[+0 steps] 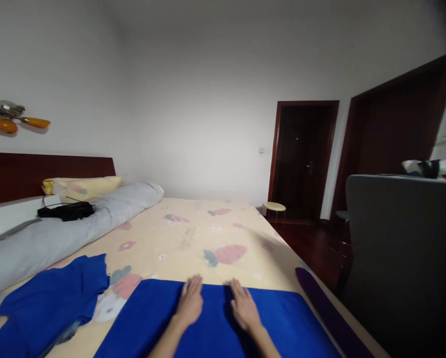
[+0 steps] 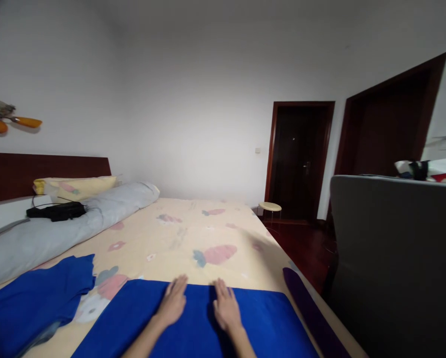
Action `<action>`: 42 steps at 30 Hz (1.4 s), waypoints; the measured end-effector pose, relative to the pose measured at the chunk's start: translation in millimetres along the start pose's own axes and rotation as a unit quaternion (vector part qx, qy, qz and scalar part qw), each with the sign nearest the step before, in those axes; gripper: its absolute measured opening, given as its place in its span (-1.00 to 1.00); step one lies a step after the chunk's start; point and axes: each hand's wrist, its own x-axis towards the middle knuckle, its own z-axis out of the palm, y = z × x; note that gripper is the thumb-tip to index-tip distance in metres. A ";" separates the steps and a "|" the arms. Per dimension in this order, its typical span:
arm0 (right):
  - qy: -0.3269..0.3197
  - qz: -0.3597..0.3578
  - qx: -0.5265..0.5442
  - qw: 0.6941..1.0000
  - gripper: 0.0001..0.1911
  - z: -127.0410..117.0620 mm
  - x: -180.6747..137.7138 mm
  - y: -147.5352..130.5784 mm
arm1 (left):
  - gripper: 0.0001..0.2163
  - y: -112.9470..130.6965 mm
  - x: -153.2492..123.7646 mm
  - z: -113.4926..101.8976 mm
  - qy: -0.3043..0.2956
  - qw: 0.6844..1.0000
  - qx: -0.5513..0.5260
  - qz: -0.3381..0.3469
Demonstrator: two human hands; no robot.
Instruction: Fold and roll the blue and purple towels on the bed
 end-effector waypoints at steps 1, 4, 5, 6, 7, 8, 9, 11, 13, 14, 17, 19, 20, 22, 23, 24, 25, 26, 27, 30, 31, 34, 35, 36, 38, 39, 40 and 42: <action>-0.012 -0.017 0.009 1.000 -0.30 6.1 4.2 -24.3 | -0.41 21.5 5.4 8.0 -0.008 0.999 -0.035 0.028; -0.029 -0.023 0.017 0.999 -0.36 17.5 7.8 -58.4 | -0.45 51.2 12.5 21.6 -0.029 0.997 -0.071 0.010; -0.028 -0.014 0.017 0.999 -0.38 17.9 6.4 -55.4 | -0.46 47.7 11.7 21.2 -0.030 0.997 -0.068 -0.010; -0.026 -0.001 0.016 1.000 -0.38 16.6 4.1 -46.1 | -0.47 38.3 9.6 18.3 -0.029 0.997 -0.063 -0.029; -0.023 0.018 0.012 0.999 -0.36 14.0 0.9 -31.7 | -0.46 23.9 6.4 13.5 -0.028 0.997 -0.058 -0.052; -0.020 0.041 0.006 0.999 -0.33 10.6 -2.8 -13.3 | -0.45 5.9 2.4 7.4 -0.029 0.995 -0.053 -0.075; -0.018 0.067 -0.004 0.998 -0.30 6.8 -7.1 7.9 | -0.44 -14.4 -2.5 0.8 -0.030 0.994 -0.047 -0.098; -0.015 0.117 -0.028 0.993 -0.28 0.2 -16.3 54.9 | -0.42 -57.4 -14.1 -11.3 -0.036 0.989 -0.037 -0.141; -0.011 0.158 -0.047 0.986 -0.26 -3.3 -25.4 102.7 | -0.40 -97.1 -26.8 -18.6 -0.041 0.981 -0.028 -0.187; -0.009 0.177 -0.053 0.983 -0.25 -3.6 -29.4 125.5 | -0.39 -114.1 -32.8 -19.9 -0.040 0.977 -0.021 -0.208; 0.002 0.224 -0.061 0.973 -0.21 0.4 -36.5 182.0 | -0.38 -150.4 -45.9 -16.8 -0.030 0.967 0.002 -0.255; 0.011 0.237 -0.068 0.969 -0.15 5.5 -37.1 205.9 | -0.38 -162.1 -49.0 -12.7 -0.027 0.962 0.008 -0.271; 0.016 0.238 -0.071 0.969 -0.13 8.2 -36.6 213.4 | -0.38 -165.0 -49.1 -11.4 -0.027 0.960 0.009 -0.277; 0.029 0.234 -0.075 0.969 -0.11 12.6 -35.3 221.2 | -0.38 -166.8 -47.5 -11.6 -0.029 0.959 0.012 -0.283; 0.039 0.232 -0.077 0.969 -0.11 13.8 -35.0 222.4 | -0.37 -166.4 -46.4 -13.4 -0.032 0.958 0.017 -0.284; 0.051 0.229 -0.082 0.969 -0.12 14.1 -35.2 222.2 | -0.37 -165.3 -45.3 -16.2 -0.035 0.957 0.028 -0.286; 0.067 0.228 -0.090 0.967 -0.13 13.3 -36.1 220.5 | -0.38 -163.5 -44.4 -19.8 -0.038 0.955 0.042 -0.290; 0.089 0.228 -0.104 0.964 -0.14 11.5 -37.6 217.0 | -0.38 -160.3 -43.9 -23.5 -0.039 0.953 0.058 -0.296; 0.118 0.226 -0.122 0.959 -0.16 8.8 -39.7 211.1 | -0.39 -155.2 -43.9 -26.8 -0.037 0.950 0.074 -0.302; 0.187 0.199 -0.161 0.949 -0.20 0.9 -47.4 169.3 | -0.44 -119.3 -47.1 -27.6 -0.012 0.958 0.105 -0.267; 0.188 0.179 -0.154 0.953 -0.21 0.0 -49.9 145.4 | -0.46 -98.7 -49.0 -23.6 -0.004 0.969 0.099 -0.228; 0.111 0.084 -0.070 0.988 -0.26 6.3 -57.5 51.7 | -0.46 -17.4 -55.3 -1.9 -0.004 0.996 0.018 -0.082; 0.081 0.039 -0.035 0.995 -0.28 10.1 -60.6 19.1 | -0.45 10.6 -57.5 5.9 -0.014 0.998 -0.018 -0.052; 0.047 -0.007 -0.004 0.999 -0.31 13.9 -64.4 -10.2 | -0.44 35.5 -60.0 12.2 -0.023 0.998 -0.050 -0.016; -0.009 -0.054 0.038 0.998 -0.37 18.5 -74.4 -50.1 | -0.46 68.7 -67.2 18.3 -0.040 0.994 -0.093 0.029; -0.023 -0.054 0.046 0.997 -0.38 18.8 -80.8 -57.8 | -0.47 74.5 -72.6 17.5 -0.045 0.993 -0.104 0.033; -0.027 -0.040 0.046 0.998 -0.37 17.8 -88.3 -56.6 | -0.47 72.8 -79.7 14.5 -0.047 0.993 -0.108 0.025; -0.011 0.009 0.032 0.999 -0.32 14.1 -106.1 -29.8 | -0.47 49.5 -99.5 4.8 -0.050 0.993 -0.101 -0.017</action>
